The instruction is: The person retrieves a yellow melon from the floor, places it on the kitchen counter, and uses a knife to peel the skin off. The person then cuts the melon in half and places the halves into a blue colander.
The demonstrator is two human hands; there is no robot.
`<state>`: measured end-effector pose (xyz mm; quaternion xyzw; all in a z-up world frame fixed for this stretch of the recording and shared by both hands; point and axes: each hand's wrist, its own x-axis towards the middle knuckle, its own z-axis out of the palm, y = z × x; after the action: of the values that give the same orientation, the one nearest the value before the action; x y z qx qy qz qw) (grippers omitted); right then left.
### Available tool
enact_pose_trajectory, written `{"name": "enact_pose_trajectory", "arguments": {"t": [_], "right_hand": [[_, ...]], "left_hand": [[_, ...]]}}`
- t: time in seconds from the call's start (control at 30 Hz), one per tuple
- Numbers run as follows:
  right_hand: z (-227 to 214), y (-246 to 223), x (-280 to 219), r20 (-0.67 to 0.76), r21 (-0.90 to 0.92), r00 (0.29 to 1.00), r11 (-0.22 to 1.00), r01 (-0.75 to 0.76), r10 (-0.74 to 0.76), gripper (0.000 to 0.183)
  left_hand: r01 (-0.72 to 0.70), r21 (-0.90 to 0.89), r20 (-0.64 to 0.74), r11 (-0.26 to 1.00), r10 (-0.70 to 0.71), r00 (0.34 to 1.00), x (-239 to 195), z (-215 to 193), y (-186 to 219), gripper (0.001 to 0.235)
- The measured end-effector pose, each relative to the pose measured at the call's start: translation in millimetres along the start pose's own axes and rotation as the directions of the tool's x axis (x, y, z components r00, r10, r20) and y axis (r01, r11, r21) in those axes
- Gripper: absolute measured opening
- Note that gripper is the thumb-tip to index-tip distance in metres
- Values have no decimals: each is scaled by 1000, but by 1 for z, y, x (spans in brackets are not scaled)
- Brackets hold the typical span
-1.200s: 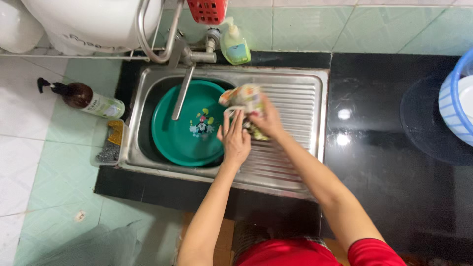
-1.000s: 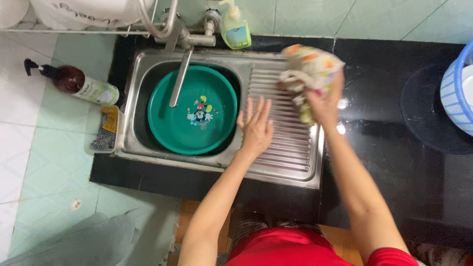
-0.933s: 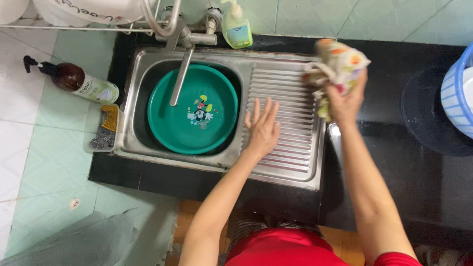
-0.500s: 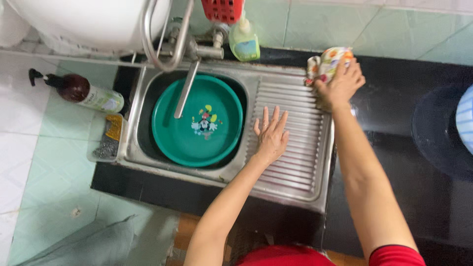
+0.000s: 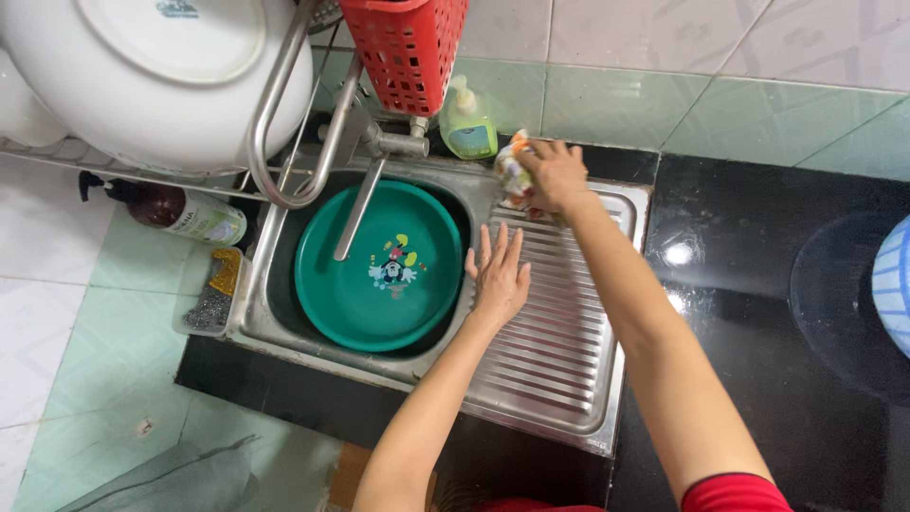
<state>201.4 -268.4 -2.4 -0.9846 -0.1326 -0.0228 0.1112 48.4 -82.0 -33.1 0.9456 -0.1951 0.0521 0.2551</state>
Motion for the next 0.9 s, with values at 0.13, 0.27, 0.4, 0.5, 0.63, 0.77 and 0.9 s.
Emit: {"name": "enact_pose_trajectory", "arguments": {"t": [0.13, 0.27, 0.4, 0.5, 0.63, 0.77, 0.9], "right_hand": [[-9, -25, 18, 226, -23, 971, 997, -80, 83, 90], [1, -52, -16, 232, 41, 969, 994, -99, 87, 89], [8, -74, -69, 86, 216, 996, 976, -30, 12, 89], [14, -94, -110, 53, 274, 999, 961, -17, 3, 81], [16, -109, -156, -17, 283, 998, 958, 56, -53, 81], [11, -112, -209, 21, 306, 1000, 952, -7, 1, 79], [-11, -97, -259, 86, 520, 960, 810, -270, 265, 78]], "left_hand": [[33, 23, -43, 999, -32, 999, -1, -7, -12, 69], [98, 11, -45, 995, -97, 994, -19, -11, -22, 71], [141, -3, -33, 990, -141, 989, -40, -13, -23, 71], [142, -22, -26, 990, -143, 989, -62, -13, -24, 67], [101, -58, -85, 993, -106, 991, -98, -13, -29, 51], [62, -128, -46, 990, -68, 997, -128, -16, -30, 31], [-13, -249, -91, 968, -10, 996, -139, -22, -23, 28]]}}
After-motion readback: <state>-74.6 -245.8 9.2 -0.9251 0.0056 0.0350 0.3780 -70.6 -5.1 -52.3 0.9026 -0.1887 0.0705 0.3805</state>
